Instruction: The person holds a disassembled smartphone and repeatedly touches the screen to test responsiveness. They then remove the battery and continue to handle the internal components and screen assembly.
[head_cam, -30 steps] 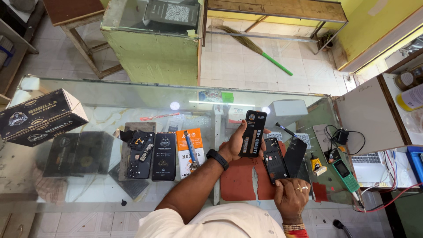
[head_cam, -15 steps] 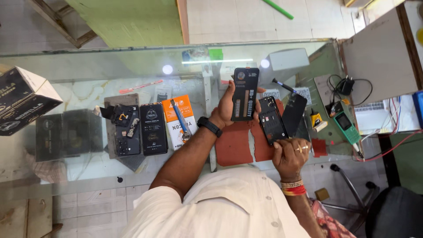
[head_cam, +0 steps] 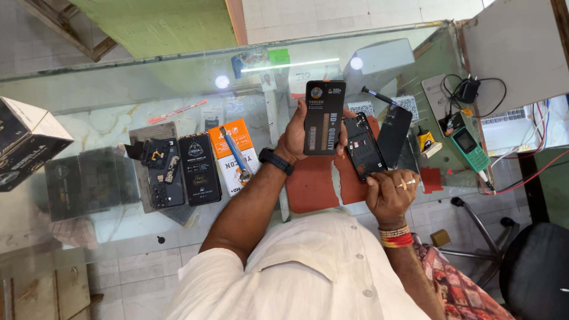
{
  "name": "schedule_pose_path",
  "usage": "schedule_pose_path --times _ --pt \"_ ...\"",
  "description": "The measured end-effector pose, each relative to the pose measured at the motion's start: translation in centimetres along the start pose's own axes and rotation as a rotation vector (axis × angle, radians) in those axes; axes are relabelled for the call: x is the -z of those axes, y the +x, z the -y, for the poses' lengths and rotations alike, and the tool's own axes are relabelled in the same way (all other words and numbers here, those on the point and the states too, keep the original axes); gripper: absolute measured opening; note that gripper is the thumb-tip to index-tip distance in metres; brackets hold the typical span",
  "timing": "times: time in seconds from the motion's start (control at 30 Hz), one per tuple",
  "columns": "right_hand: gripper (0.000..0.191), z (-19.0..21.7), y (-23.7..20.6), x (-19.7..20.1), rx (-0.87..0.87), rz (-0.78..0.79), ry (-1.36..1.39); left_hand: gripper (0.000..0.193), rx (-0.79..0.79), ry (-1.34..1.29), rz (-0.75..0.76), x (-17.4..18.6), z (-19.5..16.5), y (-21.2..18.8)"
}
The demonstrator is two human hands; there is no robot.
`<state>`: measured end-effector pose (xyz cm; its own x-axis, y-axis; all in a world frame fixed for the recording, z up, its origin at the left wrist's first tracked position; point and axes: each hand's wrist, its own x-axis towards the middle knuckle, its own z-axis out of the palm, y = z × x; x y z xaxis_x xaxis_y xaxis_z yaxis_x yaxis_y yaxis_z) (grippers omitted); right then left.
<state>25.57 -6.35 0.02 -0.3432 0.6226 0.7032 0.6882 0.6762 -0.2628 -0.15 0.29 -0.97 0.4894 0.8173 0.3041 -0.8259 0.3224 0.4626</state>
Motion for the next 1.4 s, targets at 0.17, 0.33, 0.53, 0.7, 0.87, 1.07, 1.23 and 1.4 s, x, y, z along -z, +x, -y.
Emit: schedule_pose_path --times 0.17,0.33,0.53,0.7,0.87,1.07,1.23,1.4 --pt "0.016 0.7 0.6 0.2 -0.010 0.012 -0.043 0.111 0.014 -0.013 0.013 0.1 0.2 0.0" --pt "0.046 3.3 3.4 0.0 0.166 0.171 -0.034 0.110 0.025 -0.016 0.016 -0.4 0.1 0.1" --pt "0.055 4.2 8.6 -1.6 0.366 0.286 -0.047 0.099 0.016 -0.051 -0.320 -0.7 0.3 0.2" --pt "0.063 3.2 11.6 -1.1 0.059 0.193 -0.108 0.110 0.059 -0.056 0.059 -0.3 0.5 -0.3" --pt "0.046 4.7 10.2 -0.6 -0.189 0.075 0.221 0.115 0.063 -0.067 0.079 -0.2 0.1 -0.2" --pt "0.009 5.6 8.8 -1.6 -0.287 0.051 0.443 0.118 0.052 -0.128 0.021 -0.3 0.4 -0.7" --pt "0.007 5.8 8.7 -0.9 -0.640 0.078 0.952 0.111 0.001 -0.212 0.089 -0.6 1.5 -1.0" --pt "0.010 6.2 10.4 0.9 -0.757 0.231 1.040 0.101 -0.042 -0.326 0.224 -0.9 2.8 -1.0"
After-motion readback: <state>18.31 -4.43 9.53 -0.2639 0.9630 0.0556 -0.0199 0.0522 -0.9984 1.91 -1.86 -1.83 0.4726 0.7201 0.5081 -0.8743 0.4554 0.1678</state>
